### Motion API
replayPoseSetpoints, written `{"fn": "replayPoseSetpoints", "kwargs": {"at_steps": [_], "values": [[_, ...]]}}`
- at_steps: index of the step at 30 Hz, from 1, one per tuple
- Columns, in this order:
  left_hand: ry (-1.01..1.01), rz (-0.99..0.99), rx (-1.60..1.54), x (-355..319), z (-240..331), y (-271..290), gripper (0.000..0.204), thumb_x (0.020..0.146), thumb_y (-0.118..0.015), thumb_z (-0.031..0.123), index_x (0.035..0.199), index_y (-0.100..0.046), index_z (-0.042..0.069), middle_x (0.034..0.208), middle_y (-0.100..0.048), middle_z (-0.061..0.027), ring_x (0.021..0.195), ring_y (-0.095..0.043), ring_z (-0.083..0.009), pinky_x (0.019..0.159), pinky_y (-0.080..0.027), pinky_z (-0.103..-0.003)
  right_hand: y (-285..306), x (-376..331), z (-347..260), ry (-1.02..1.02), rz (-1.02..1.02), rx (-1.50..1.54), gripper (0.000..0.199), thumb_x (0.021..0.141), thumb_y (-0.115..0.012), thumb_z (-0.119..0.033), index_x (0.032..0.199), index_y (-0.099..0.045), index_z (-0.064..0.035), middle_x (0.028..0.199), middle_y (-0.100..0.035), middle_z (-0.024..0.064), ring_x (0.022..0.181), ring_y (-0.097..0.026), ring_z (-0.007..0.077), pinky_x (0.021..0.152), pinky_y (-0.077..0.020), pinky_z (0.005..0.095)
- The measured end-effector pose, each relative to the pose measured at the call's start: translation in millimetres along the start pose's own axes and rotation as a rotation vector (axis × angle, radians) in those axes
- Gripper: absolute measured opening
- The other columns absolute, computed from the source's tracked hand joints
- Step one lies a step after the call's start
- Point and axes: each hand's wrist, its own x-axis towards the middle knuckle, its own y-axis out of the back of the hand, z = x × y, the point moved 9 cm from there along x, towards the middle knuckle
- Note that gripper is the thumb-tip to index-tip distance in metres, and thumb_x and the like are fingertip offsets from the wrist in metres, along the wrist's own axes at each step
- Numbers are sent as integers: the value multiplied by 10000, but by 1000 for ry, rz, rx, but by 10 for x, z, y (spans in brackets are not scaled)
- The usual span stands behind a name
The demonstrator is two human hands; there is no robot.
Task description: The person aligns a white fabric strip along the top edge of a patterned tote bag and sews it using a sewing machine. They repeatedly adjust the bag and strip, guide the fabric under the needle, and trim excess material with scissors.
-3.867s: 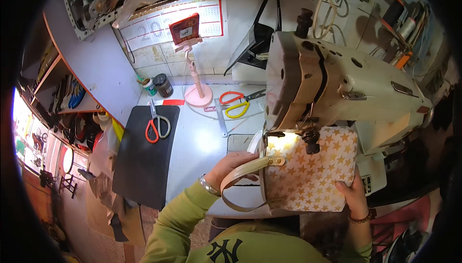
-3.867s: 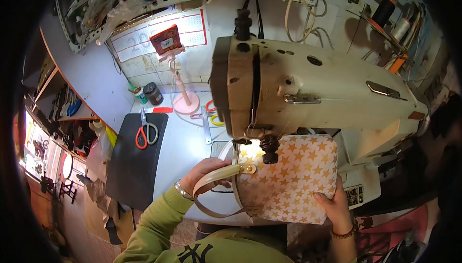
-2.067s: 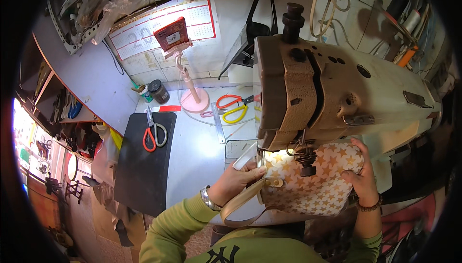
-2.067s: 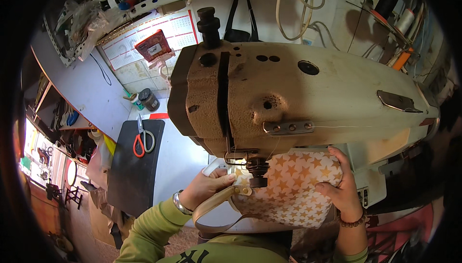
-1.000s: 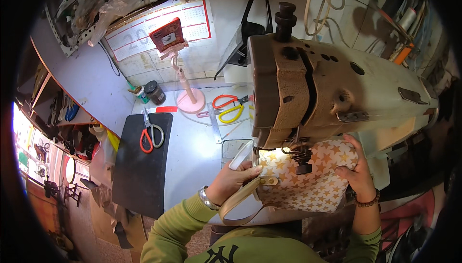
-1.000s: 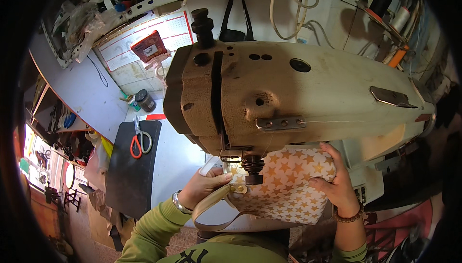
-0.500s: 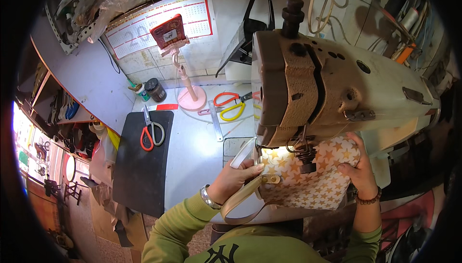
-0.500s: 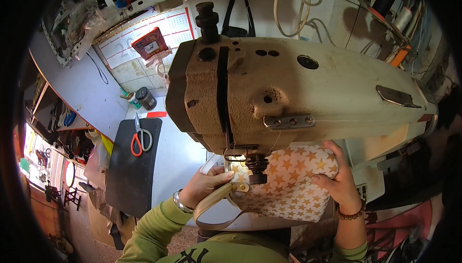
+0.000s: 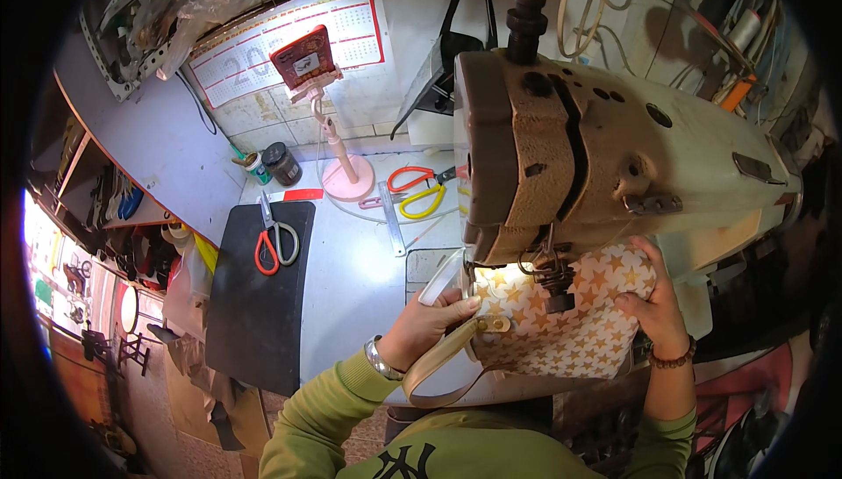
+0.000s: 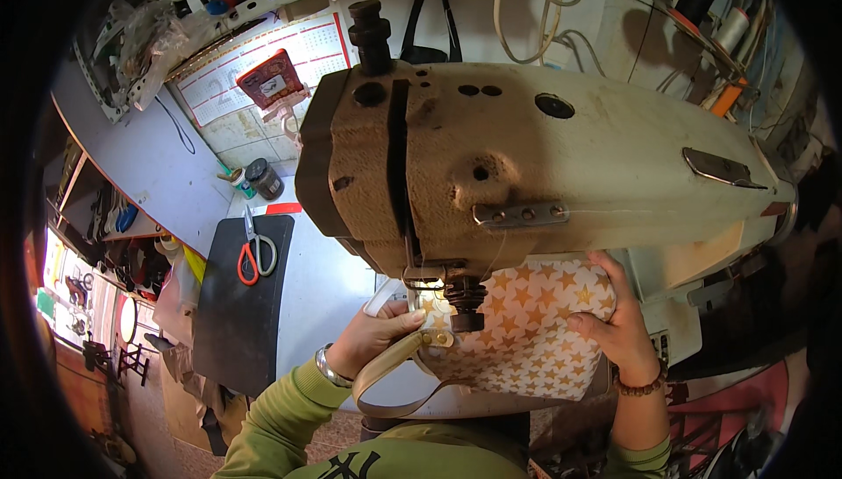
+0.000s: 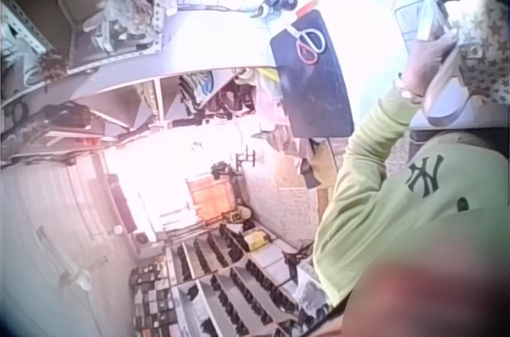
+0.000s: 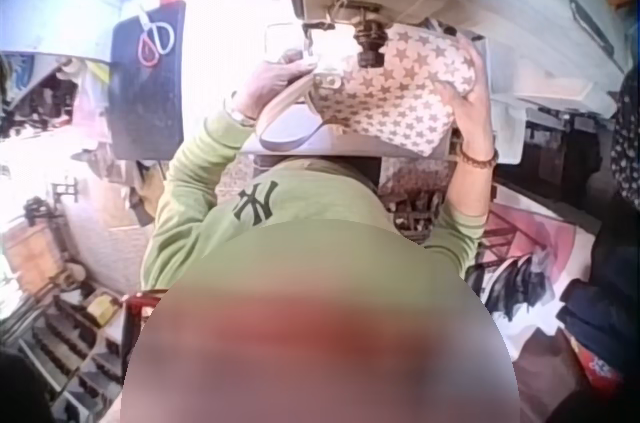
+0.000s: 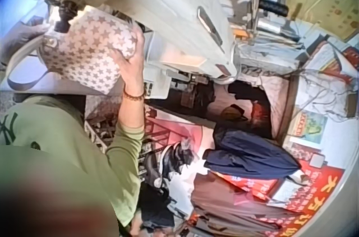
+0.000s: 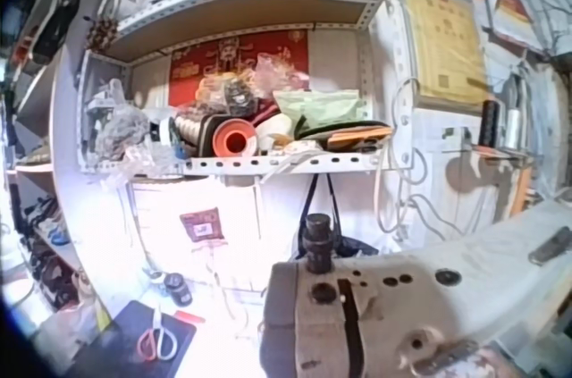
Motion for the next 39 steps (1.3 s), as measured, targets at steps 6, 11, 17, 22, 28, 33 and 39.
{"fn": "replayPoseSetpoints", "kwargs": {"at_steps": [6, 11, 17, 22, 28, 33, 39], "values": [[-82, -88, -86, -28, -2, -115, 339, 962, -543, 225, 1203, -561, -13, 1046, -665, -73, 909, -627, -119, 796, -503, -250, -8, -16, -48, 83, 35, -69, 789, 758, -699, -67, 1435, -299, -19, 1376, -414, 100, 1184, -456, 157, 980, -404, 295], [-14, -71, 64, -57, -396, 123, 462, 961, -509, 417, 1186, -569, 17, 1024, -643, -81, 862, -619, -150, 781, -505, -307, -6, -140, 137, 122, 59, 102, 905, 781, -753, -238, 1475, -206, -40, 1387, -408, 96, 1226, -432, 183, 1002, -385, 320], [-124, -342, -41, -114, -1099, -78, 472, 1012, -396, 347, 1360, -433, 30, 1222, -566, -77, 1072, -534, -154, 926, -429, -339, -18, -694, 856, -109, 47, 239, 934, 766, -770, -235, 1471, -187, -46, 1373, -424, 89, 1206, -457, 189, 992, -395, 336], [-144, -353, -36, -206, -1318, -165, 364, 993, -465, 158, 1329, -490, 20, 1272, -546, -44, 1097, -512, -125, 929, -419, -302, 64, -991, 1102, -166, 148, 76, 739, 794, -731, -194, 1397, -345, -6, 1273, -520, 92, 1140, -506, 174, 937, -437, 316], [-149, -359, -19, -630, -1121, -382, 336, 978, -501, 132, 1289, -533, 10, 1246, -571, -65, 1085, -544, -135, 862, -494, -290, 54, -1016, 682, -175, 134, 60, 615, 844, -690, -228, 1339, -414, 12, 1216, -565, 94, 1048, -553, 155, 897, -458, 313], [-286, -351, 228, -868, -889, -498, 317, 951, -548, 101, 1253, -568, 8, 1117, -629, -19, 964, -568, -86, 824, -481, -230, 22, -994, 374, -208, 124, 1, 564, 858, -683, -220, 1313, -450, 17, 1196, -584, 101, 1065, -552, 156, 905, -454, 309], [-585, -270, 754, -1096, -470, -705, 342, 955, -528, 94, 1283, -542, 0, 1010, -639, -29, 827, -582, -98, 746, -498, -255, 42, -862, 191, -295, 68, 44, 586, 873, -666, -311, 1312, -465, 22, 1220, -586, 113, 1049, -590, 176, 884, -474, 301]]}}
